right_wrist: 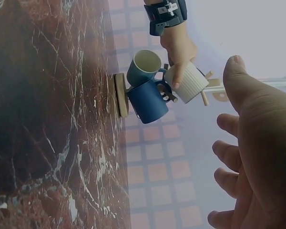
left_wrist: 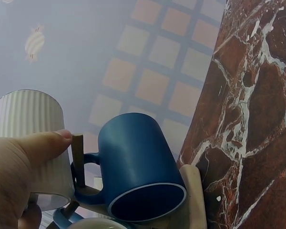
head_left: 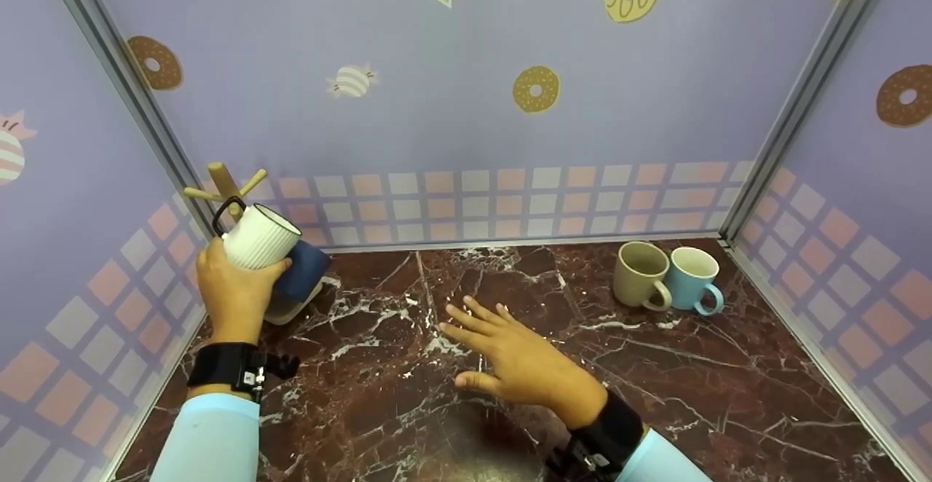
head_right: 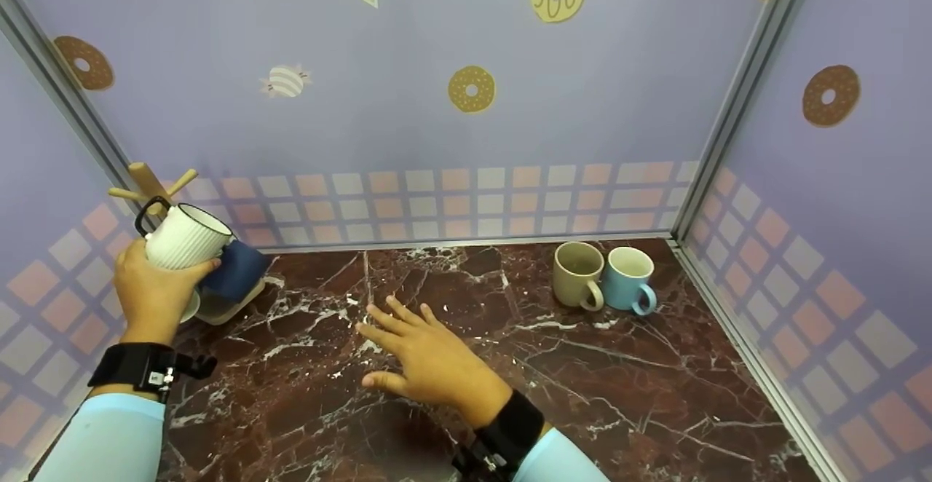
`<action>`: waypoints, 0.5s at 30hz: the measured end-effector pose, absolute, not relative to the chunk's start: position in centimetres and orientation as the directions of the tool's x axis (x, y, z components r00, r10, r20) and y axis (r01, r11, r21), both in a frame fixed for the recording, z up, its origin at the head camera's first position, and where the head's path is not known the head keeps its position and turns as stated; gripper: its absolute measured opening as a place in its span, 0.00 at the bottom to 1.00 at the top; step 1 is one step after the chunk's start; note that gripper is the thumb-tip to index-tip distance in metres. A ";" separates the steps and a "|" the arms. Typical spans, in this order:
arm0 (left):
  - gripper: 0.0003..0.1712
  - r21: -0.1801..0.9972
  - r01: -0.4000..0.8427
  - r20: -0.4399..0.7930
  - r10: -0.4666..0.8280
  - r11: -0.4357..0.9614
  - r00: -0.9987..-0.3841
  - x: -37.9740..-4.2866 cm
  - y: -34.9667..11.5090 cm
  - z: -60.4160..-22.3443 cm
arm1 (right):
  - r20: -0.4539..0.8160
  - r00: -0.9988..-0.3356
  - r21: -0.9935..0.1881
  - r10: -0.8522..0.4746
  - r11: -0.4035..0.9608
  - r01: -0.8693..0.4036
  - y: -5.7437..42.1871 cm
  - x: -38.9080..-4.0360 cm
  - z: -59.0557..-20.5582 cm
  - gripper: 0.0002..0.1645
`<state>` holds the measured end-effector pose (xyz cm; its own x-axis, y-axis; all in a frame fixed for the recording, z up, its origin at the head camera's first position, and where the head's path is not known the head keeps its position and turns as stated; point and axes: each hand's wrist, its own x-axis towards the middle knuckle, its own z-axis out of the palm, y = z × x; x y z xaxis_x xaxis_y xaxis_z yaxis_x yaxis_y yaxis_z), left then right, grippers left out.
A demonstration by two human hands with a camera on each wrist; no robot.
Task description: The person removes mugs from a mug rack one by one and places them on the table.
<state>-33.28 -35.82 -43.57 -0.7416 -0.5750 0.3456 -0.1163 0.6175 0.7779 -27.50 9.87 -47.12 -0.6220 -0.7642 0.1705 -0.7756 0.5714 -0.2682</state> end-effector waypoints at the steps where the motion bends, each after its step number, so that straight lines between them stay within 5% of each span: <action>1: 0.67 0.778 -0.119 0.345 -0.579 0.617 -0.739 -33.3 -35.8 -43.5 | 0.168 -0.622 -0.270 -0.765 0.571 -0.775 9.8 -27.5 -47.1 0.51; 15: 0.69 0.785 -0.087 0.391 -0.598 0.614 -0.699 -32.3 -34.5 -42.7 | 0.178 -0.604 -0.280 -0.777 0.549 -0.788 9.8 -27.5 -47.4 0.51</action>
<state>-32.30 -34.49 -42.70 -0.6993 -0.5985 0.3909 -0.0867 0.6138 0.7847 -27.47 9.82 -47.36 -0.6043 -0.7765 0.1783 -0.7877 0.5486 -0.2805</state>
